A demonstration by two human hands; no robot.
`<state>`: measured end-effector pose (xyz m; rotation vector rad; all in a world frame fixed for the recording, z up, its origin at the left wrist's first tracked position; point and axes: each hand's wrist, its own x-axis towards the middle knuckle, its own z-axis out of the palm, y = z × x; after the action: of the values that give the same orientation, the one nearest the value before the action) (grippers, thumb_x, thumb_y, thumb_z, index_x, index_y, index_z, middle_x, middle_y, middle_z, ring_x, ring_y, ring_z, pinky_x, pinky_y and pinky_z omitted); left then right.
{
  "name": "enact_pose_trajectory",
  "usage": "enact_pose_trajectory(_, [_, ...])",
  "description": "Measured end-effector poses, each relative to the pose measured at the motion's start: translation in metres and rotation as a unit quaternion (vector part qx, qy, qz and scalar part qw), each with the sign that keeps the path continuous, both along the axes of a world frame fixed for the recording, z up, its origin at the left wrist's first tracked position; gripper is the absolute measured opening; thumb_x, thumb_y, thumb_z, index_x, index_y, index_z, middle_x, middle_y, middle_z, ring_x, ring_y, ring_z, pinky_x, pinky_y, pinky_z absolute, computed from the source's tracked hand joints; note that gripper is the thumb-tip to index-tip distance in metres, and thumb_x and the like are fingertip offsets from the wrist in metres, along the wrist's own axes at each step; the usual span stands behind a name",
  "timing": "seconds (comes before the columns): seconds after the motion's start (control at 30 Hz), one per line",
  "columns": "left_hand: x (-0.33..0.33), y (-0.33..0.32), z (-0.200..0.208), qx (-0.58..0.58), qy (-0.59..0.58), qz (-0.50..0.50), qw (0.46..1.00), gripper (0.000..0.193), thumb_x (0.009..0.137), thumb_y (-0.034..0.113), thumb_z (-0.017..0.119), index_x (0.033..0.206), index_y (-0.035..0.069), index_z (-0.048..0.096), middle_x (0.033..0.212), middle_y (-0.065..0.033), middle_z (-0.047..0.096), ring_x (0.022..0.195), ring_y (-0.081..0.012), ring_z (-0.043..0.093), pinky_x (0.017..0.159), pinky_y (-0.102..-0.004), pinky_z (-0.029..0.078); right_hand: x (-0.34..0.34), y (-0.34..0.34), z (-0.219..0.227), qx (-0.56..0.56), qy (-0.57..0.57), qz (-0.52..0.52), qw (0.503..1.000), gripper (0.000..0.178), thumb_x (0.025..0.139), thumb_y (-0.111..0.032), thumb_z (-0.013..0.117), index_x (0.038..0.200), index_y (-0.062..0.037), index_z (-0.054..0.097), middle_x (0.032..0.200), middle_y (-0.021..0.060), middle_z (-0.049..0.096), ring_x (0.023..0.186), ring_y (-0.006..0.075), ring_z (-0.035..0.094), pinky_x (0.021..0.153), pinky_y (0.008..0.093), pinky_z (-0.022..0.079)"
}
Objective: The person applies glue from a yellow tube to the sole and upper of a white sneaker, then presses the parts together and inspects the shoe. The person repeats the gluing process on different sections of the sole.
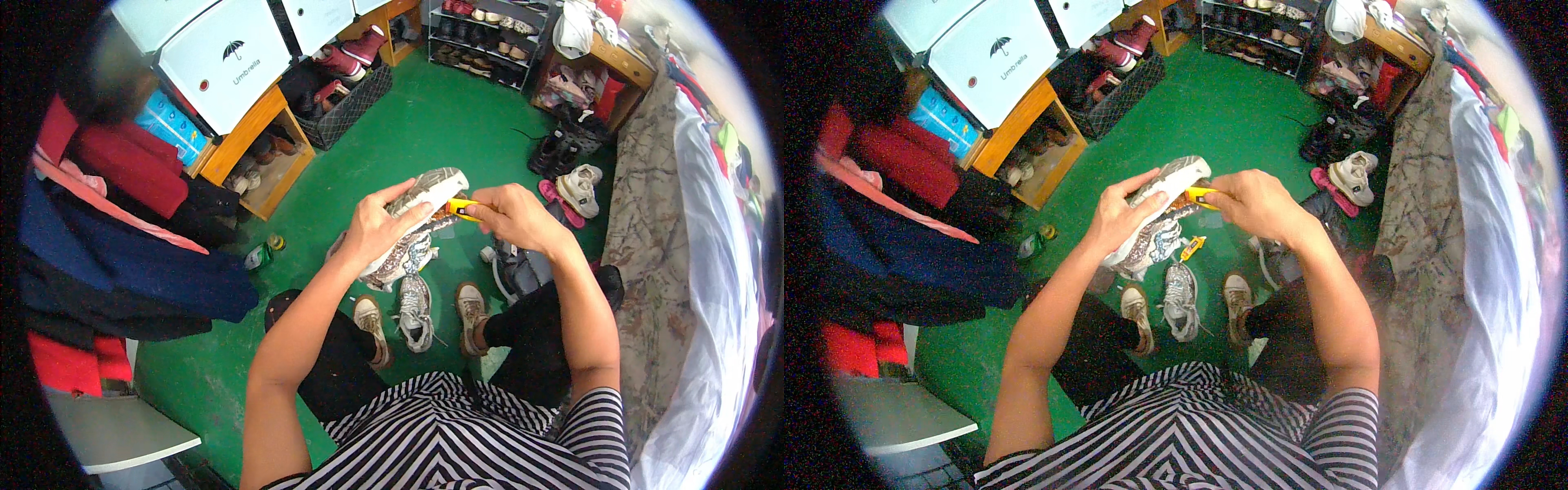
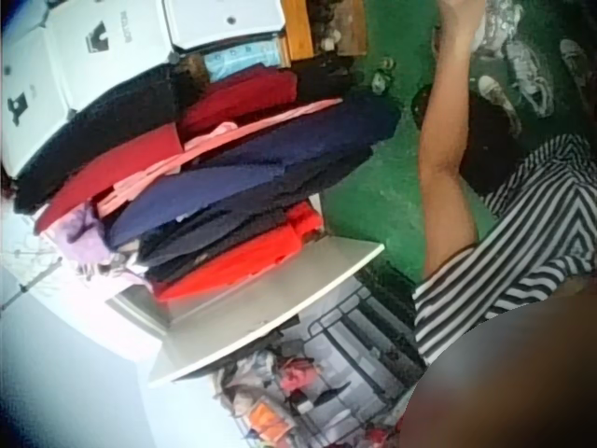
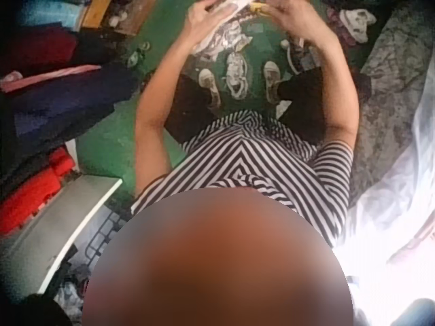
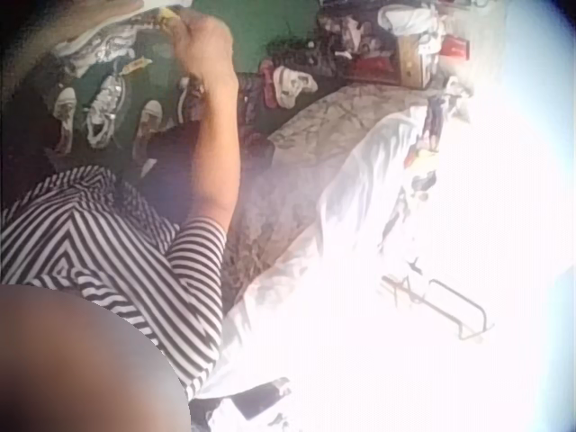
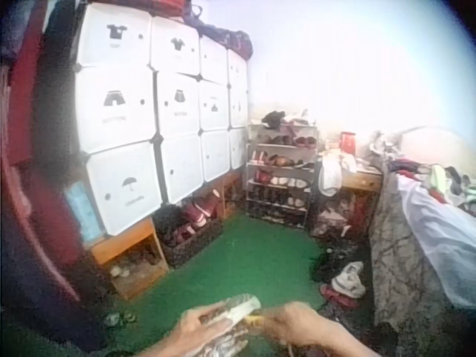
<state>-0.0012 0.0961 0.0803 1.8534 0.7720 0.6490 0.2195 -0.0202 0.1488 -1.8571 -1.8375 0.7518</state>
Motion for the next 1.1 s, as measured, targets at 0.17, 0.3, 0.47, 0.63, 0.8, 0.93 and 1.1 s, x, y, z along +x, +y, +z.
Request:
enact_pose_trajectory(0.17, [0.002,0.002,-0.003,0.022,-0.031,0.010,0.999,0.067,0.082,0.041,0.076,0.128,-0.006,0.059,0.119,-0.0250,0.065,0.111,-0.0250,0.064,0.096,-0.0327,0.047,0.010,0.009,-0.013,-0.134,0.215,-0.069,0.965,0.038,0.100,-0.031,0.053,0.076,-0.0029,0.062,0.057,-0.0002,0.055,0.048,0.0078,0.050,0.044,0.0248,0.040])
enact_pose_trajectory(0.3, [0.004,-0.002,-0.002,0.052,-0.030,0.002,0.998,0.067,0.082,0.040,0.076,0.127,-0.007,0.059,0.118,-0.0252,0.066,0.111,-0.0255,0.064,0.096,-0.0333,0.047,0.011,0.016,-0.021,-0.198,0.267,-0.113,0.936,0.042,0.099,-0.036,0.055,0.074,-0.0035,0.062,0.055,-0.0014,0.053,0.043,0.0063,0.045,0.040,0.0231,0.036])
enact_pose_trajectory(0.47, [0.007,-0.001,-0.007,0.034,-0.031,0.011,0.999,0.068,0.082,0.040,0.075,0.127,-0.009,0.058,0.118,-0.0265,0.065,0.110,-0.0267,0.065,0.096,-0.0336,0.048,0.014,0.022,-0.035,-0.188,0.183,-0.095,0.960,0.053,0.094,-0.048,0.061,0.067,-0.0027,0.062,0.050,-0.0009,0.048,0.039,0.0076,0.042,0.037,0.0248,0.032])
enact_pose_trajectory(0.63, [0.004,0.000,-0.004,0.002,-0.030,0.016,0.999,0.068,0.084,0.041,0.074,0.127,-0.009,0.057,0.116,-0.0264,0.066,0.107,-0.0249,0.065,0.093,-0.0328,0.049,0.007,0.025,-0.028,-0.197,0.104,-0.110,0.968,0.064,0.086,-0.061,0.064,0.062,-0.0020,0.062,0.049,0.0024,0.049,0.040,0.0108,0.046,0.038,0.0278,0.035])
enact_pose_trajectory(0.8, [0.006,-0.004,0.000,-0.003,-0.047,0.020,0.999,0.068,0.084,0.040,0.074,0.128,-0.009,0.056,0.116,-0.0255,0.066,0.106,-0.0235,0.065,0.093,-0.0318,0.049,0.011,0.028,-0.037,-0.196,0.033,-0.083,0.977,0.070,0.084,-0.067,0.062,0.063,-0.0003,0.067,0.054,0.0085,0.058,0.046,0.0186,0.055,0.047,0.0361,0.045])
enact_pose_trajectory(0.93, [0.007,-0.003,-0.005,-0.020,-0.053,0.020,0.998,0.070,0.083,0.039,0.075,0.129,-0.010,0.056,0.118,-0.0259,0.065,0.108,-0.0239,0.064,0.094,-0.0321,0.048,0.008,0.028,-0.033,-0.183,-0.010,-0.073,0.980,0.072,0.083,-0.070,0.058,0.071,-0.0011,0.072,0.061,0.0122,0.064,0.058,0.0251,0.063,0.060,0.0404,0.051])
enact_pose_trajectory(1.1, [0.009,0.001,-0.018,0.016,-0.040,0.001,0.999,0.067,0.082,0.039,0.075,0.126,-0.009,0.058,0.119,-0.0276,0.064,0.113,-0.0288,0.063,0.099,-0.0347,0.046,0.004,0.033,-0.039,-0.179,-0.067,-0.120,0.974,0.067,0.084,-0.067,0.058,0.080,-0.0018,0.074,0.079,0.0188,0.070,0.076,0.0351,0.070,0.072,0.0431,0.055])
